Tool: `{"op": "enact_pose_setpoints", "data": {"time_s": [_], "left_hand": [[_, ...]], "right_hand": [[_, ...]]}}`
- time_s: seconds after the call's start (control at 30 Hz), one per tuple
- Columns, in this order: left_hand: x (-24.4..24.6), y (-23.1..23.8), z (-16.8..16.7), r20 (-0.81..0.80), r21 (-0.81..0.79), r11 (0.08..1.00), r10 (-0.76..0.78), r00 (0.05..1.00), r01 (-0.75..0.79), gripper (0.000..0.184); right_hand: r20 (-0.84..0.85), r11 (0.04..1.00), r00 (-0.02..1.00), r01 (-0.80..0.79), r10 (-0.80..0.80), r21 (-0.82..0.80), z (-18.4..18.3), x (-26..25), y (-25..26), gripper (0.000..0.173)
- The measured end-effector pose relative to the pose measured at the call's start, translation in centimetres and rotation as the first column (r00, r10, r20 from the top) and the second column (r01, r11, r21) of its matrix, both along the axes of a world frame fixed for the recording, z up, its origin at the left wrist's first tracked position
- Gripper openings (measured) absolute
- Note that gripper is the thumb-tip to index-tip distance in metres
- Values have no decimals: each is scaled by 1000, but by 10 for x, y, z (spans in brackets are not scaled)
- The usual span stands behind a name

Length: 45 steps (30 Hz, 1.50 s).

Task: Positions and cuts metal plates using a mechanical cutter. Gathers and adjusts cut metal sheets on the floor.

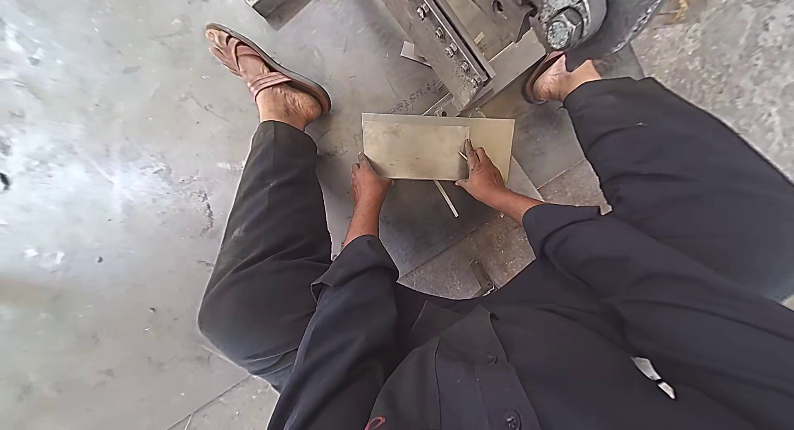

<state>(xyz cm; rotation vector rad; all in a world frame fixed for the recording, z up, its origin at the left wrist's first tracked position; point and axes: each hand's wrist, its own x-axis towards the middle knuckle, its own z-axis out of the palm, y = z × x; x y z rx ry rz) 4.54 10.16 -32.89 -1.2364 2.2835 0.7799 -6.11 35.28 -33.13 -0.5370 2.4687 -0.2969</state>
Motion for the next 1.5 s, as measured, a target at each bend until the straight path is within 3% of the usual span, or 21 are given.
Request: {"op": "enact_pose_setpoints", "data": {"time_s": [0.53,1.13,1.2,1.3,1.4,1.5], "left_hand": [[32,14,3,62,-35,999,-27,998,29,79],[39,14,-3,32,-69,997,-44,999,46,80],[38,18,6,17,-60,998,-24,1000,25,76],[14,19,57,267,150,989,-54,962,14,68],[39,18,6,-5,-60,998,-17,1000,17,73],[40,13,-2,9,-48,998,-29,1000,30,77]], "right_hand": [[30,998,998,-46,48,-49,-5,4,7,109],[40,995,994,-99,100,-32,-7,0,6,108],[38,994,994,-98,100,-40,-6,0,7,109],[42,994,994,-103,104,-29,-3,1,6,107],[39,994,993,-108,109,-27,-6,0,6,107],[40,994,993,-106,107,-34,-8,0,7,107]]}}
